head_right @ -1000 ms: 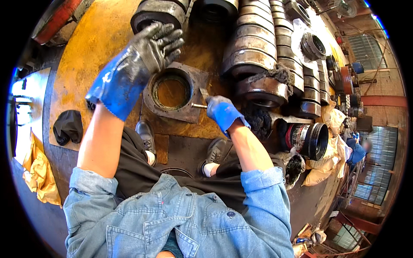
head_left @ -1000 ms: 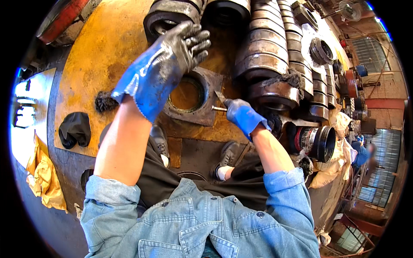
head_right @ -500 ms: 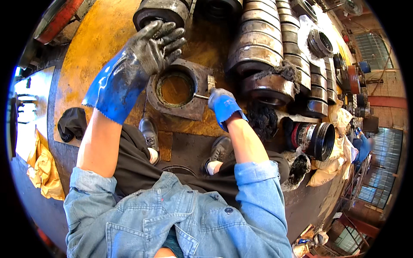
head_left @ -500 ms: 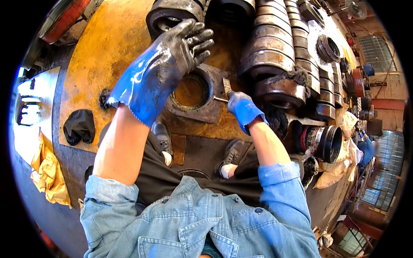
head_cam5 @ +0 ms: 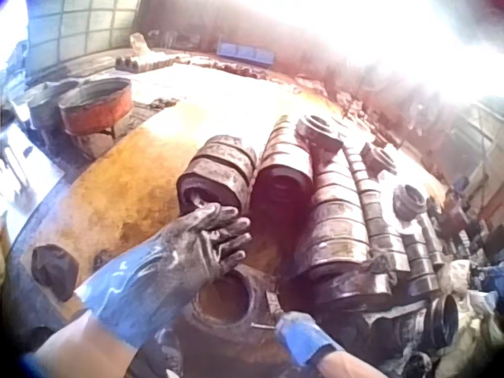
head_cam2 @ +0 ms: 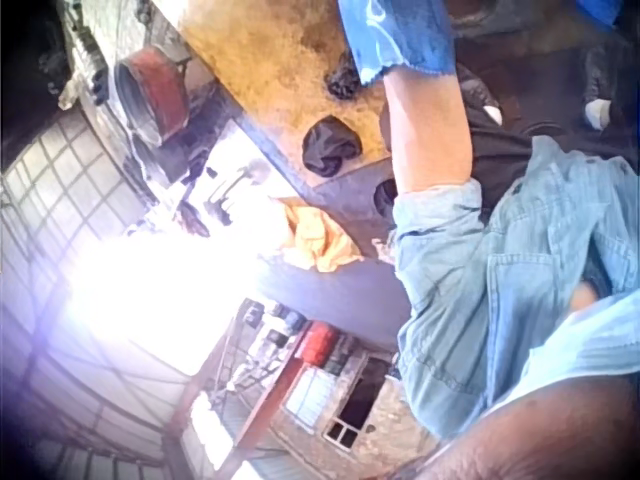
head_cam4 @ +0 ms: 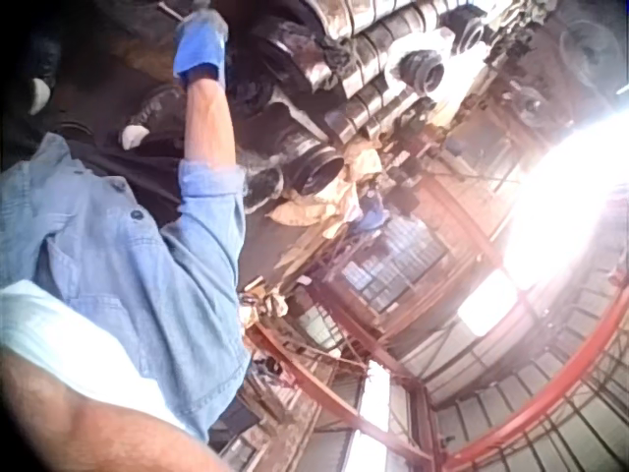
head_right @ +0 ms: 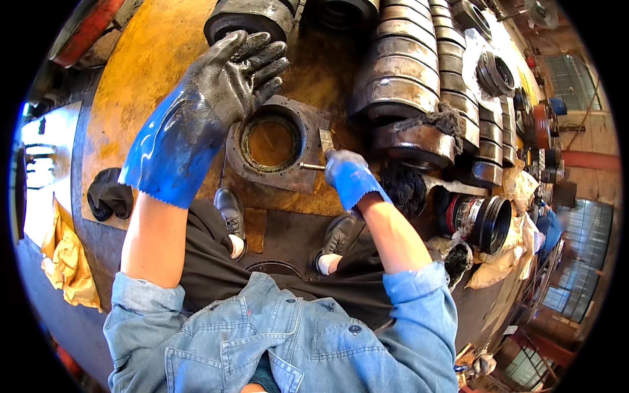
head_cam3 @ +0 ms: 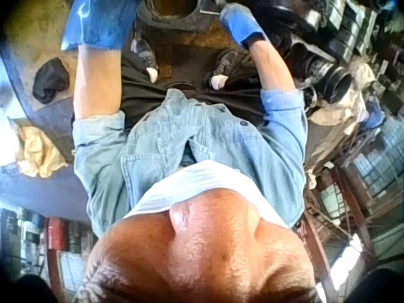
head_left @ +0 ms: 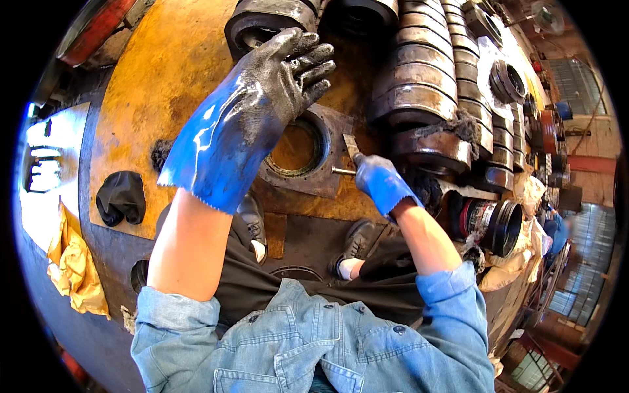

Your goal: The person applies a dark substance to metal rings and housings using a metal scraper while wearing blue gloves, handling parts from a pile on the floor.

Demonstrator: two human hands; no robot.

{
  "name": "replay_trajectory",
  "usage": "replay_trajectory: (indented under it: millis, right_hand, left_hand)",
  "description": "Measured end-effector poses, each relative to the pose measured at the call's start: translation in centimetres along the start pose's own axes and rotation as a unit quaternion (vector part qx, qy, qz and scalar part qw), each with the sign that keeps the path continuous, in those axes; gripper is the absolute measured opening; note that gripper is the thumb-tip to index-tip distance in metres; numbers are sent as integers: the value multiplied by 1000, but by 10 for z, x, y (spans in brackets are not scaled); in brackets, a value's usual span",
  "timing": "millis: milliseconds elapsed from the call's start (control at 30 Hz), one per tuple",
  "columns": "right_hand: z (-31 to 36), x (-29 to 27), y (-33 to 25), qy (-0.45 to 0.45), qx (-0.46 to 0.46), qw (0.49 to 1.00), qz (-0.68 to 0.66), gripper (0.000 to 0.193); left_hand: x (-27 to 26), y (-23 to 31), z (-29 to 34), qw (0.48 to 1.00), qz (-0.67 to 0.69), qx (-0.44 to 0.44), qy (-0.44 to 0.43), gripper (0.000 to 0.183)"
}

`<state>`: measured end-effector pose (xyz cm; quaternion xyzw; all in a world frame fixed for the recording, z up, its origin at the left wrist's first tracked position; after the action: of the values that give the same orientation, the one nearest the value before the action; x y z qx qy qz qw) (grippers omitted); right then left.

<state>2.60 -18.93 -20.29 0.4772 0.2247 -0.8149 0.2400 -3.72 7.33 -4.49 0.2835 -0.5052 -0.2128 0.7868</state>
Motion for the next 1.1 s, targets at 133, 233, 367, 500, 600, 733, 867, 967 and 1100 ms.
replay_trajectory:
  millis: [133, 233, 367, 500, 600, 733, 867, 967, 1100]
  right_hand:
    - [-45, -15, 16, 100, -37, 993, -55, 24]
    - [-39, -13, 13, 50, -15, 998, -20, 25]
    - [-11, -7, 9, 57, -29, 998, 12, 24]
    - [-50, 2, 27, 76, -126, 987, 56, 25]
    - [-30, -7, 14, -43, -15, 999, 17, 31]
    - [-33, -12, 17, -27, -24, 999, -15, 36]
    - [-37, -30, 10, 36, -35, 997, -52, 27]
    - [-4, -20, 4, -87, -45, 995, -10, 32]
    - [-19, -14, 10, -66, -60, 996, -14, 33]
  left_hand:
    - [8, 8, -2, 997, -49, 8, 53, 52]
    - [3, 5, -4, 1000, -9, -3, 13, 53]
    - [-13, 11, -7, 999, -29, 20, 17, 53]
    - [-3, 4, -14, 1000, -15, -13, 12, 55]
    - [-7, 14, -7, 1000, -17, 21, -14, 54]
    - [-8, 16, -15, 998, -39, 22, 54, 54]
    - [-1, 14, -19, 999, 0, -17, 43, 53]
    - [-7, 26, -11, 998, -2, 21, 52, 53]
    - [-5, 25, -15, 998, 6, 20, 59, 53]
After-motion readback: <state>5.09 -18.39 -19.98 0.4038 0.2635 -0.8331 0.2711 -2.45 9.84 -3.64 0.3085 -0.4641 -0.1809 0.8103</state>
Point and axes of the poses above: each hand's wrist, its own z-axis away from the middle knuckle, its own x-axis out of the palm, y = z × x, the point moved 5 cm from there along -z, towards the middle knuckle, and after that the axes turned 10 degrees about -z, right-handed, at the moved point
